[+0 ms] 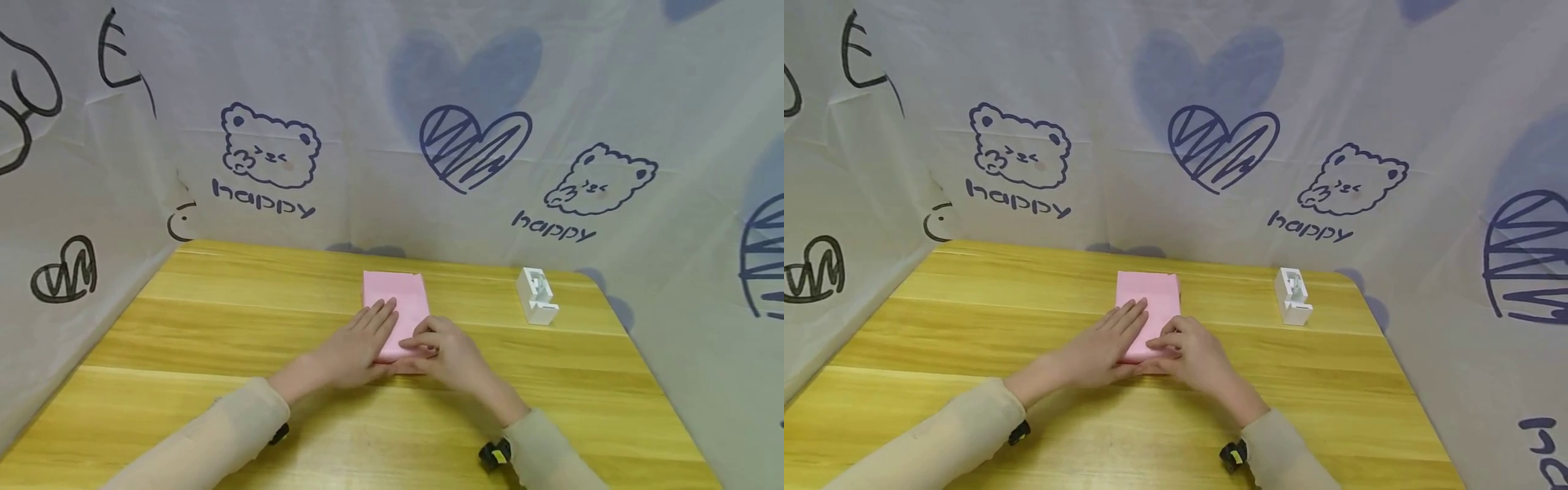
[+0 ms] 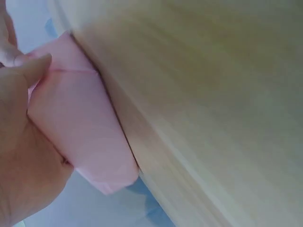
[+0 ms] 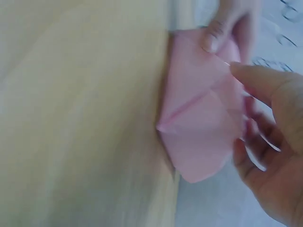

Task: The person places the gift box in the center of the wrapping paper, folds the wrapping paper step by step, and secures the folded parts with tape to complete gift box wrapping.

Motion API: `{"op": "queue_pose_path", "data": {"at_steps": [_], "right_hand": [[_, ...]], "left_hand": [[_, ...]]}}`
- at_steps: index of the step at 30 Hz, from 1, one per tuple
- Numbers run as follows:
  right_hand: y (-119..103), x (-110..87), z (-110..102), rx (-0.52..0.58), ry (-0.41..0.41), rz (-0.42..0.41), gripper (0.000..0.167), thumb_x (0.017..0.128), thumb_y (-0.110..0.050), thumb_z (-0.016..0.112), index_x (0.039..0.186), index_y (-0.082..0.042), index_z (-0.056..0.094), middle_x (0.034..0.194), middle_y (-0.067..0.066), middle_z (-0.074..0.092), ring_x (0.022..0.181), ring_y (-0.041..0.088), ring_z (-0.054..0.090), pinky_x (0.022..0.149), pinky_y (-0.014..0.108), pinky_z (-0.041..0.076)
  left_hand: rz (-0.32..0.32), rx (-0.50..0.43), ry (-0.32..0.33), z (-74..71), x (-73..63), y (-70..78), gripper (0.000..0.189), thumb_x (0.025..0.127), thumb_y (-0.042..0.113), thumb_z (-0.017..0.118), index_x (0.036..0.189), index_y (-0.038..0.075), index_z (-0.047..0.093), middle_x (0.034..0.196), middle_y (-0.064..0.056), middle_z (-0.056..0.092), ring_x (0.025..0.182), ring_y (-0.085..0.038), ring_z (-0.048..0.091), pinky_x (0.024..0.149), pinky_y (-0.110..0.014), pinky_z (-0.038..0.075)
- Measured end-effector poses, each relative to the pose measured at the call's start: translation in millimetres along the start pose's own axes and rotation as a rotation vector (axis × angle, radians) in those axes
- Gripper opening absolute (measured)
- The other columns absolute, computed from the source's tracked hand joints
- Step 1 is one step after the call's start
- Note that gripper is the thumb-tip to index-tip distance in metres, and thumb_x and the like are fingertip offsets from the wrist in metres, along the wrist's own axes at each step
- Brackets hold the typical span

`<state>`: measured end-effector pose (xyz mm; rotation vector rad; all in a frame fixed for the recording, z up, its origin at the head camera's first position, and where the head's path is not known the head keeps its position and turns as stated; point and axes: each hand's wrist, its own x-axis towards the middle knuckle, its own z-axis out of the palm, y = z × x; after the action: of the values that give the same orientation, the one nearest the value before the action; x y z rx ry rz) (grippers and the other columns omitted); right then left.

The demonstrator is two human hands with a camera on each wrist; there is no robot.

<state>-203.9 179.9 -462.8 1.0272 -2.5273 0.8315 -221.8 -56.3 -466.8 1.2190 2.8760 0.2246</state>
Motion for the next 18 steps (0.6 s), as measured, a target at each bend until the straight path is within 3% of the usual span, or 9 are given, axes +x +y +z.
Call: {"op": "queue_pose_path", "data": {"at_steps": [2,5,8,12,14,18], "right_hand": [[-0.5,2.3,-5.0,0.118,-0.024,0.106,0.021,0.089,-0.015,0.084,0.109,-0.011,0.082,0.098,-0.003,0.068,0.085,0.011,0.061,0.072,0.027,0.056],[2.6,5.4,-9.1,0.229,0.031,0.238,0.02,0.096,-0.013,0.076,0.116,-0.01,0.08,0.102,-0.002,0.071,0.084,0.013,0.063,0.071,0.028,0.058],[11.3,9.7,-9.3,0.283,0.176,0.328,0.024,0.098,-0.012,0.073,0.121,-0.007,0.077,0.112,0.006,0.073,0.092,0.02,0.068,0.077,0.035,0.061],[25.5,16.1,-6.1,0.373,0.329,0.469,0.035,0.098,-0.008,0.07,0.133,-0.003,0.07,0.133,0.015,0.068,0.116,0.032,0.067,0.096,0.048,0.058],[31.2,19.4,-3.4,0.44,0.339,0.545,0.041,0.1,-0.007,0.068,0.14,-0.002,0.064,0.142,0.016,0.063,0.127,0.036,0.062,0.104,0.051,0.053],[36.3,24.5,2.7,0.579,0.264,0.657,0.054,0.103,-0.01,0.063,0.153,0.001,0.048,0.157,0.018,0.05,0.141,0.039,0.05,0.115,0.051,0.044]], "left_hand": [[0.005,-0.05,-0.012,-3.7,-0.5,-3.0,0.094,0.103,0.056,0.055,0.165,-0.001,0.013,0.173,-0.018,-0.001,0.16,-0.035,0.002,0.129,-0.047,0.008],[-0.005,-0.161,-0.005,-8.6,0.2,-6.8,0.095,0.103,0.061,0.051,0.166,0.002,0.01,0.174,-0.015,-0.003,0.16,-0.032,0.001,0.129,-0.046,0.008],[-0.045,-0.31,0.087,-13.7,4.2,-10.5,0.094,0.103,0.061,0.051,0.165,0.001,0.013,0.174,-0.014,0.001,0.16,-0.033,0.005,0.128,-0.049,0.012],[-0.163,-0.481,0.234,-19.0,12.5,-16.7,0.09,0.105,0.055,0.052,0.166,0.001,0.013,0.174,-0.013,0.003,0.16,-0.031,0.006,0.129,-0.051,0.012],[-0.229,-0.54,0.269,-18.6,15.5,-20.6,0.088,0.107,0.053,0.051,0.166,0.001,0.011,0.174,-0.013,0.003,0.16,-0.03,0.005,0.129,-0.05,0.011],[-0.333,-0.626,0.281,-13.1,18.4,-28.1,0.087,0.109,0.048,0.049,0.165,-0.003,0.005,0.173,-0.019,0.001,0.16,-0.033,0.003,0.129,-0.048,0.009]]}}
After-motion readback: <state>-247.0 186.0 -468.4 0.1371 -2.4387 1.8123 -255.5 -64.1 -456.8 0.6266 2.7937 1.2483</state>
